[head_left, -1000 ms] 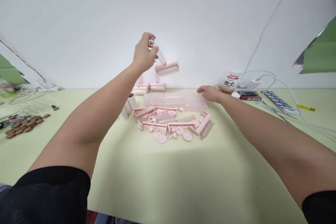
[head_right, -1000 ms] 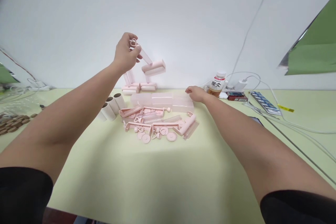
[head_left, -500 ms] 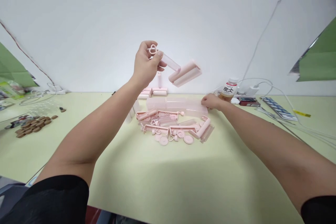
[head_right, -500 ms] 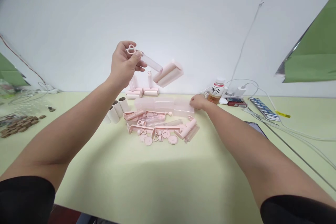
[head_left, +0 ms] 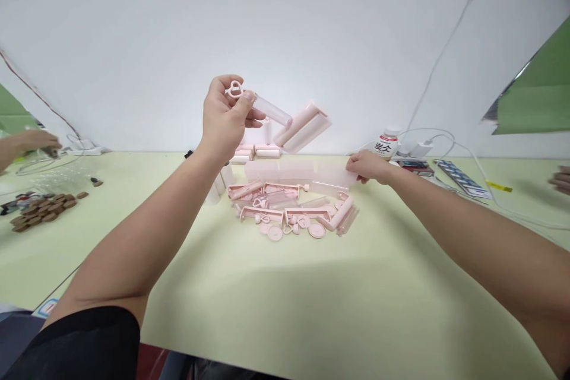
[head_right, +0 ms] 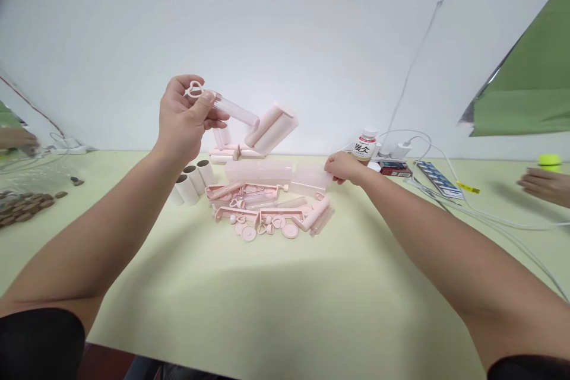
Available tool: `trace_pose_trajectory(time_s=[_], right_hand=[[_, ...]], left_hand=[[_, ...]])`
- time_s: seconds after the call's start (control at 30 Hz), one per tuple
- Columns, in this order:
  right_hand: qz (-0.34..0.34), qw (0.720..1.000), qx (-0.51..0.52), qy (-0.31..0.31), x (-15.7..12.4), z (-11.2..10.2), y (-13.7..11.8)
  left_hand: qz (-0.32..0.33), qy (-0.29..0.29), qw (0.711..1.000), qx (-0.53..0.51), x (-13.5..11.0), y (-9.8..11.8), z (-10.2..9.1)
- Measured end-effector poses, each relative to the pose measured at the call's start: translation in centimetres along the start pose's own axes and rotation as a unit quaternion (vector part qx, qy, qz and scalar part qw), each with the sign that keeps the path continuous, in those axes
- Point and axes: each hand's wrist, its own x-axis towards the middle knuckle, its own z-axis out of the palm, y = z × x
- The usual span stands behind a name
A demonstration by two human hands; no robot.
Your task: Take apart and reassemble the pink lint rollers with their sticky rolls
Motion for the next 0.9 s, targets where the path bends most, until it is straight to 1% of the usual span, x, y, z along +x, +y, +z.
trace_pose_trajectory(time_s=[0.2, 0.4, 0.47, 0.63, 0.73, 0.9], right_hand=[[-0.015, 0.999, 0.027, -0.025, -0.5, 0.0, -0.1], [-0.076, 0.996, 0.028, -0.036, -2.0, -0.7, -0.4], [-0.104, 0.994, -0.001, -0.039, -2.5, -0.5, -0.6], [-0.169, 0.976, -0.132, -0.046, -2.7, 0.8, -1.4], [-0.188, 0.968, -0.161, -0.042, -2.3, 1.1, -1.7], [-0.202, 0.959, -0.193, -0.046, -1.0, 0.5, -1.6]], left_hand=[[-0.018, 0.013, 0.994, -0.103, -0.1, 0.3, 0.4], [-0.007, 0.021, 0.992, -0.121, -0.3, 0.3, 0.1], [-0.011, 0.024, 0.992, -0.126, -0.3, 0.3, 0.1], [-0.021, 0.022, 0.99, -0.137, -0.5, 0.6, 0.2], [-0.018, 0.02, 0.991, -0.132, -0.5, 0.7, 0.0], [-0.009, 0.024, 0.993, -0.116, -0.6, 0.2, -0.1]])
